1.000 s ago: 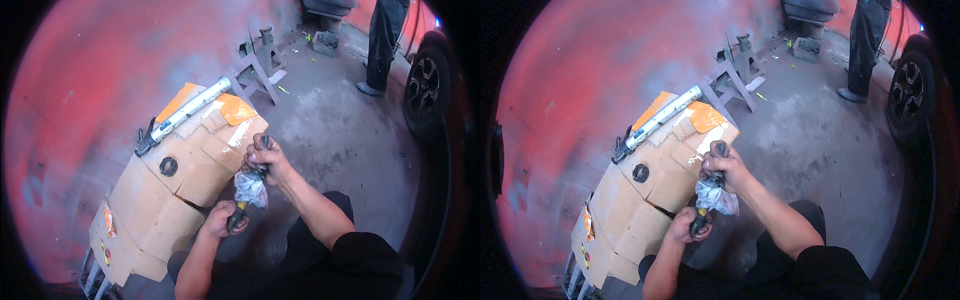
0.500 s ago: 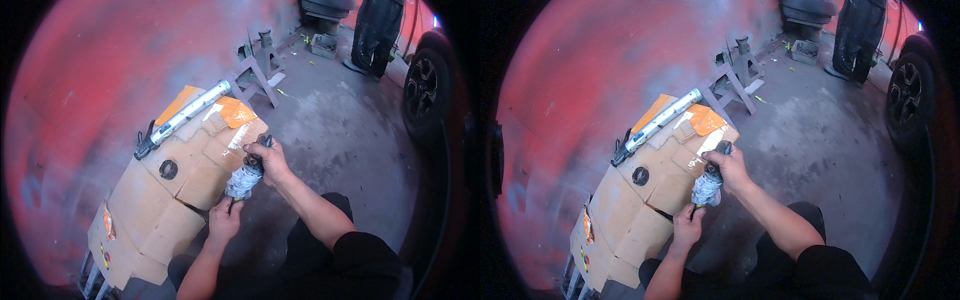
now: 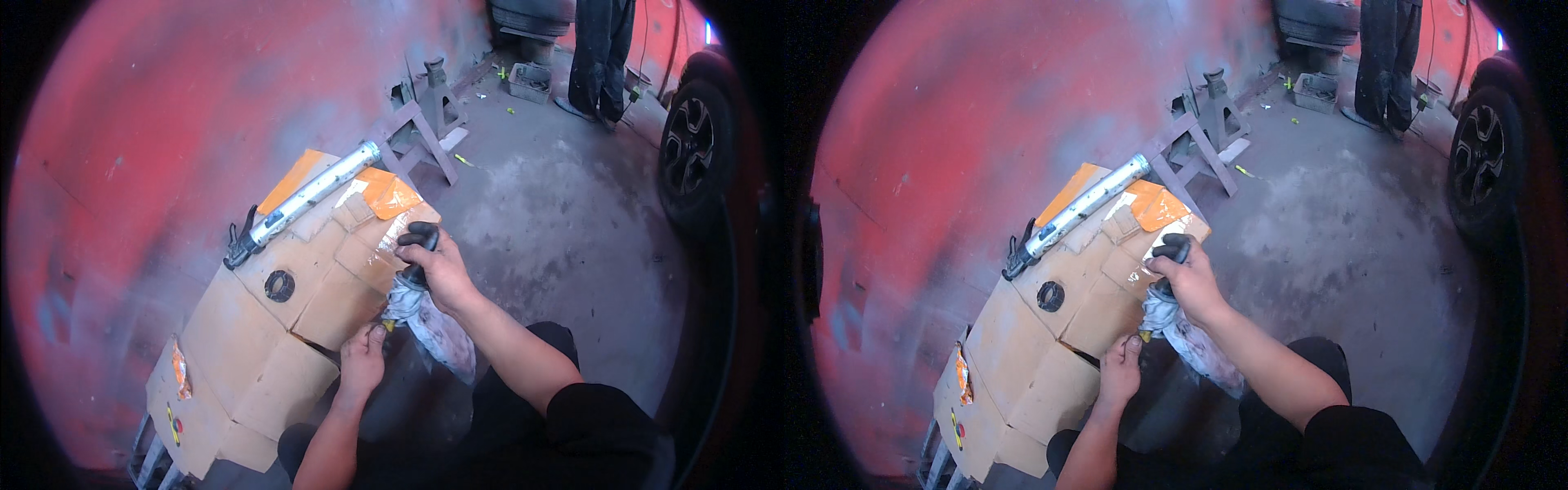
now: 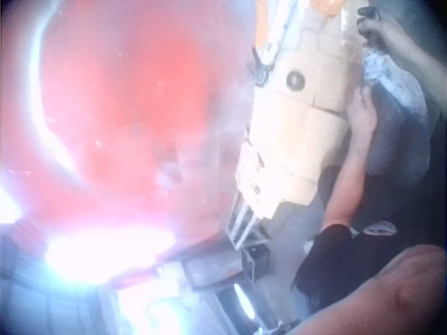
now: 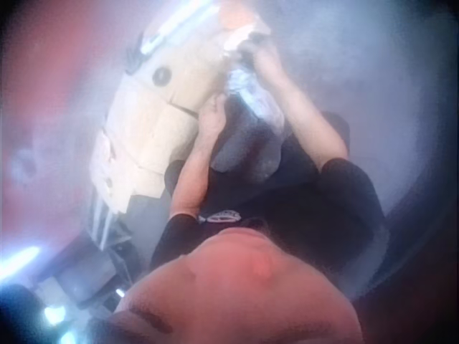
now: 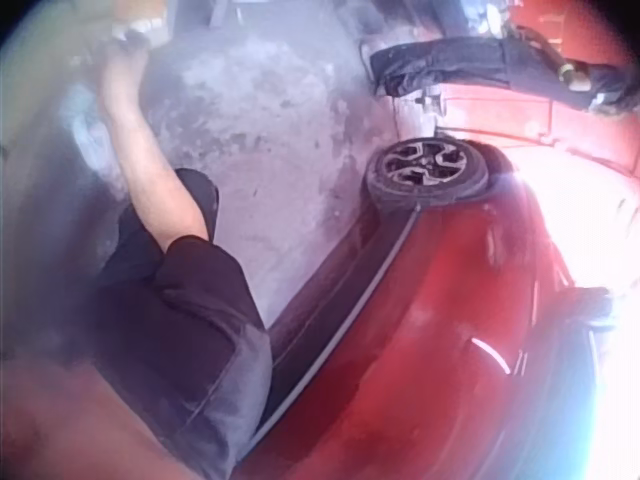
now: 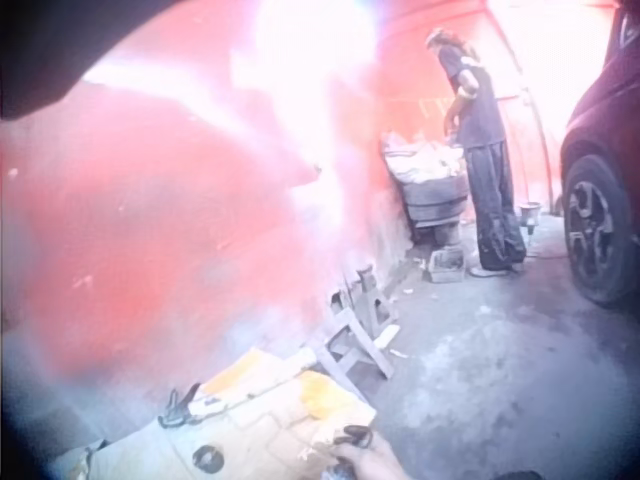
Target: The person cleans a small cylindrical metal car part using a white cloth and a screwdriver. They wipe the exterior and interior surfaces repeatedly, then use the screwdriver to scrape residue from the part's opening. The person also wipes a caulking gun and their hands before walking away from the work area.
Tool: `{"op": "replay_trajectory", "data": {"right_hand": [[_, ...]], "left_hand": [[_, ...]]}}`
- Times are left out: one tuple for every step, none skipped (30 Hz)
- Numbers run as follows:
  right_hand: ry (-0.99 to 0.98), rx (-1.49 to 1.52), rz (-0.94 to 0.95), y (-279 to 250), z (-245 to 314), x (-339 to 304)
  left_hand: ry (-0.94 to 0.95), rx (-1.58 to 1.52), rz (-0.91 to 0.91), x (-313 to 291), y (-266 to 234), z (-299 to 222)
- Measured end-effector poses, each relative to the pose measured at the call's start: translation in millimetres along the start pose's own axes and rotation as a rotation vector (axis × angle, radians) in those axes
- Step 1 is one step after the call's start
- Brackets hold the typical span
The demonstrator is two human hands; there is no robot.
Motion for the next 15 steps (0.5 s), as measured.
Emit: {"op": "replay_trajectory", "data": {"right_hand": [[0.019, -0.039, -0.121, 0.0, -0.2, -3.9], [0.089, 0.052, -0.100, -0.2, 3.7, -8.7], [0.051, 0.030, -0.103, -0.4, -0.5, -8.6], [0.003, 0.011, -0.116, -1.2, -5.5, -9.5], [-0.045, -0.008, -0.129, -0.6, -8.1, -10.4], [-0.110, -0.002, -0.139, 0.3, -7.5, -11.5], [-0.072, 0.000, -0.080, -0.3, -7.4, -9.7], [-0.035, 0.001, -0.021, -3.6, -6.0, -6.5], [0.002, 0.001, 0.038, -5.9, -6.7, -4.4], [0.065, 0.045, 0.040, -7.0, -8.9, -3.5], [0.068, 0.056, 0.096, -6.5, -11.2, -3.1], [0.071, 0.067, 0.153, -5.6, -13.3, -3.1], [0.073, 0.073, 0.204, -7.8, -15.3, -3.4], [0.103, 0.151, 0.236, -12.8, -18.8, 0.5], [0.133, 0.230, 0.269, -18.8, -22.1, 7.4]], "left_hand": [[0.052, 0.043, -0.046, -1.5, 2.5, -1.6], [0.104, 0.086, -0.093, -2.7, 5.3, -1.7], [0.155, 0.130, -0.138, -3.7, 8.1, -1.0], [0.217, 0.173, -0.175, -2.7, 11.4, -1.6], [0.279, 0.216, -0.211, -1.9, 14.1, -2.4], [0.342, 0.257, -0.247, -1.5, 15.9, -3.8], [0.160, 0.095, -0.108, -2.1, 15.5, -1.8], [-0.022, -0.068, 0.031, -5.5, 13.8, -3.5], [-0.204, -0.231, 0.169, -8.6, 14.3, -2.0], [-0.466, -0.647, 0.347, -6.7, 15.8, 7.8], [-0.535, -0.815, 0.471, -5.8, 13.0, 11.4], [-0.602, -0.984, 0.595, -5.5, 9.5, 13.1], [-0.666, -1.157, 0.727, -6.7, 11.2, 11.8], [-0.692, -1.150, 0.743, -5.7, 12.6, 10.8], [-0.682, -1.087, 0.717, -1.8, 11.9, 8.0]]}}
Point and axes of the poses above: each hand's wrist, its own x-axis towards the middle knuckle, its own y-axis out of the palm, z = x × y, the point moved 3 cm from there along x, towards the middle knuckle, and after that the axes turned 3 degrees about -x, right-handed, at the moved point
